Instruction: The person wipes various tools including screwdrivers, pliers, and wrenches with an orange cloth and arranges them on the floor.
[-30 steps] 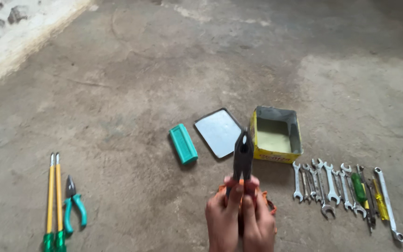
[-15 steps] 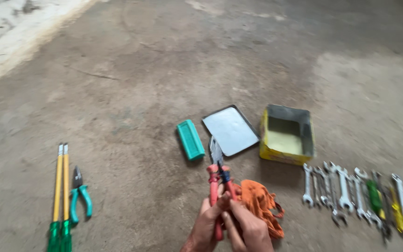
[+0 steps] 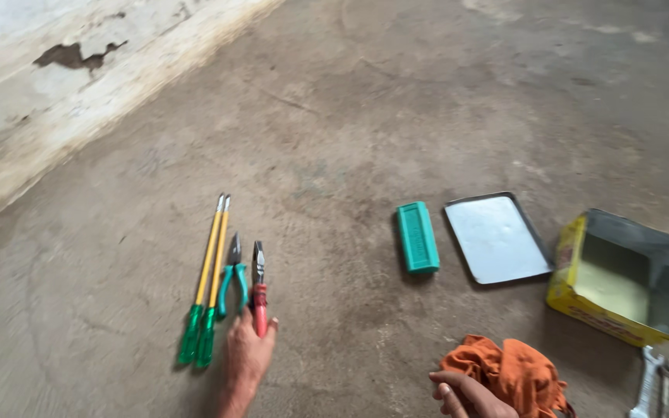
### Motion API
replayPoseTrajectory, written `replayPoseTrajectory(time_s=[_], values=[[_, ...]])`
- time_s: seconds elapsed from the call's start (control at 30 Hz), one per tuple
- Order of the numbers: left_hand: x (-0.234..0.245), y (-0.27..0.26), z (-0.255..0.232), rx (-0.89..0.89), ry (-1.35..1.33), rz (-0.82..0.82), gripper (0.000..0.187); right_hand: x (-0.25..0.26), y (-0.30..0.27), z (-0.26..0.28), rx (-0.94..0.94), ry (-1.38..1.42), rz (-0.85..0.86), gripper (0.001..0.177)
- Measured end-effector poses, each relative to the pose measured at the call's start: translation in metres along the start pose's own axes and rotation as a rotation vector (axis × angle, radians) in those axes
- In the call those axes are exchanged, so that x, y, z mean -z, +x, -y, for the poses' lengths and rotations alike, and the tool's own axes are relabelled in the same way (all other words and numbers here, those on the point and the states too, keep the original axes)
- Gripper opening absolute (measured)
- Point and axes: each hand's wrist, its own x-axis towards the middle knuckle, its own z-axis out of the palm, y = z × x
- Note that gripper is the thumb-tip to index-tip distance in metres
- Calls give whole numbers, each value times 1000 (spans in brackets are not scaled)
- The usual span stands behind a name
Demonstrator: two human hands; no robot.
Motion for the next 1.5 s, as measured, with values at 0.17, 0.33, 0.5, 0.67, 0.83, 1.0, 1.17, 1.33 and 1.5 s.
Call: replayPoseTrajectory(time_s=[0.17,0.33,0.5,0.67,0.83,1.0,1.17,1.33,1.5], values=[[26,32,-16,210,237,132,71,-21,15,-10,-71,-60,109,21],[-2,68,-27,221,318,95,66,-16,10,-12,-92,-69,90,22],[-24,86,-21,223,349,53,65,3,1,-10,-133,-77,20,23],[-42,96,-16,219,439,56,74,21,3,-17,-87,-41,-7,27],[-44,101,-16,192,477,122,82,16,0,-18,-33,-52,-80,27],[-40,104,-18,182,507,164,82,14,-4,-13,-86,-43,-25,21],[-36,109,-28,110,637,268,67,17,-8,-15,-66,-43,-74,23],[-37,106,-24,81,640,206,68,31,-12,-23,24,-37,-83,26],[-45,105,-7,10,628,51,79,35,-10,-31,-53,42,-20,26]])
